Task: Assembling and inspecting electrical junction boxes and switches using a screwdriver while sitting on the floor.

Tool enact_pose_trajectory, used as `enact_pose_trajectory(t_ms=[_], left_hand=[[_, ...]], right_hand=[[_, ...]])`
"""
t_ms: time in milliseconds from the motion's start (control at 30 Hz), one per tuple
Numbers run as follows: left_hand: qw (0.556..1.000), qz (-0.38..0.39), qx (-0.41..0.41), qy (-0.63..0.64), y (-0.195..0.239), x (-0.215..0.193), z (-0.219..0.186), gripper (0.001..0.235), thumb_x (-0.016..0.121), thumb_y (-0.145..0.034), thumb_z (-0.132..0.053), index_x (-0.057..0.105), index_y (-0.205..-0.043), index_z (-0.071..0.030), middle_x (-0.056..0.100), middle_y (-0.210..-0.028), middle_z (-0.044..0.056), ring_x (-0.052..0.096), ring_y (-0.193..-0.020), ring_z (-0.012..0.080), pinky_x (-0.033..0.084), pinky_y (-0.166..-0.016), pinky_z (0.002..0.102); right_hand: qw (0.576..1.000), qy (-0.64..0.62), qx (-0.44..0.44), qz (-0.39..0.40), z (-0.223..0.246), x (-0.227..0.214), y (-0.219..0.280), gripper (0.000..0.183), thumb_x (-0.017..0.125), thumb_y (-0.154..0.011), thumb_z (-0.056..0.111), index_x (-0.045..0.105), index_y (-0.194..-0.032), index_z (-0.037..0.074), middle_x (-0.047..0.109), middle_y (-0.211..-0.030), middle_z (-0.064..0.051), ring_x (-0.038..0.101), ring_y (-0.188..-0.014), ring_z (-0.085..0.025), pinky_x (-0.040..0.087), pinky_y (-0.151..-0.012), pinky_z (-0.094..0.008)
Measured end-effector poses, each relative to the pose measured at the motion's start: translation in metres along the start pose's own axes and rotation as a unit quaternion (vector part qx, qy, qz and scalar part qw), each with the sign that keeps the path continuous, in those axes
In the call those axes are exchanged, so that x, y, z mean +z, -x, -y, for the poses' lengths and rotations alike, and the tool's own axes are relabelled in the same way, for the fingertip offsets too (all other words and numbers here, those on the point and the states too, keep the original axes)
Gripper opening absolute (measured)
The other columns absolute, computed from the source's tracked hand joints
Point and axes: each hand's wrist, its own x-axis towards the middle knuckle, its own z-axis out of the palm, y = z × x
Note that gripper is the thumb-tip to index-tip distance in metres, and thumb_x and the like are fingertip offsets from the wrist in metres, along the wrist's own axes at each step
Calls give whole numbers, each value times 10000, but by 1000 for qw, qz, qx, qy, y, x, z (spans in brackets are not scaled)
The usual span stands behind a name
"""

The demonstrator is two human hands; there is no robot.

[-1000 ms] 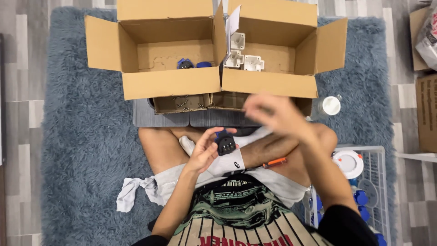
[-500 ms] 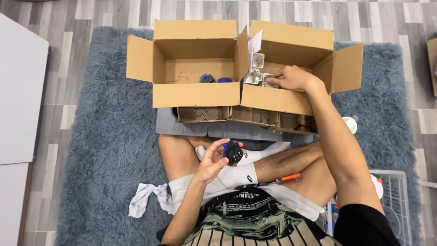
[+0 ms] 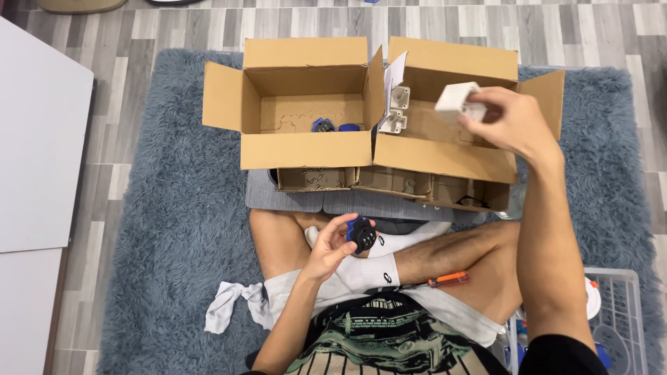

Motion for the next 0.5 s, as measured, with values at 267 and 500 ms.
enact_pose_trajectory(t_ms=[267,500], left_hand=[[997,-33,0,-66,-5,9,-7,707,769,-935,68,489,-1572,-55,644,-1488,241,651,-1350,319,520,-1188,435],[969,-94,102,-204,-9,17,-8,793,1033,-687,23,637,-1373,76,740,-1333,251,718,-1274,335,589,-1021,386]], right_hand=[[974,-207,-19,-90,40,21,101,475,921,-764,27,675,-1170,13,708,-1197,-108,639,-1006,-201,534,-902,-312],[946,-325,8,8,61,118,174,871,1059,-558,92,643,-1317,2,721,-1227,-182,710,-1130,-360,562,-1018,-478]])
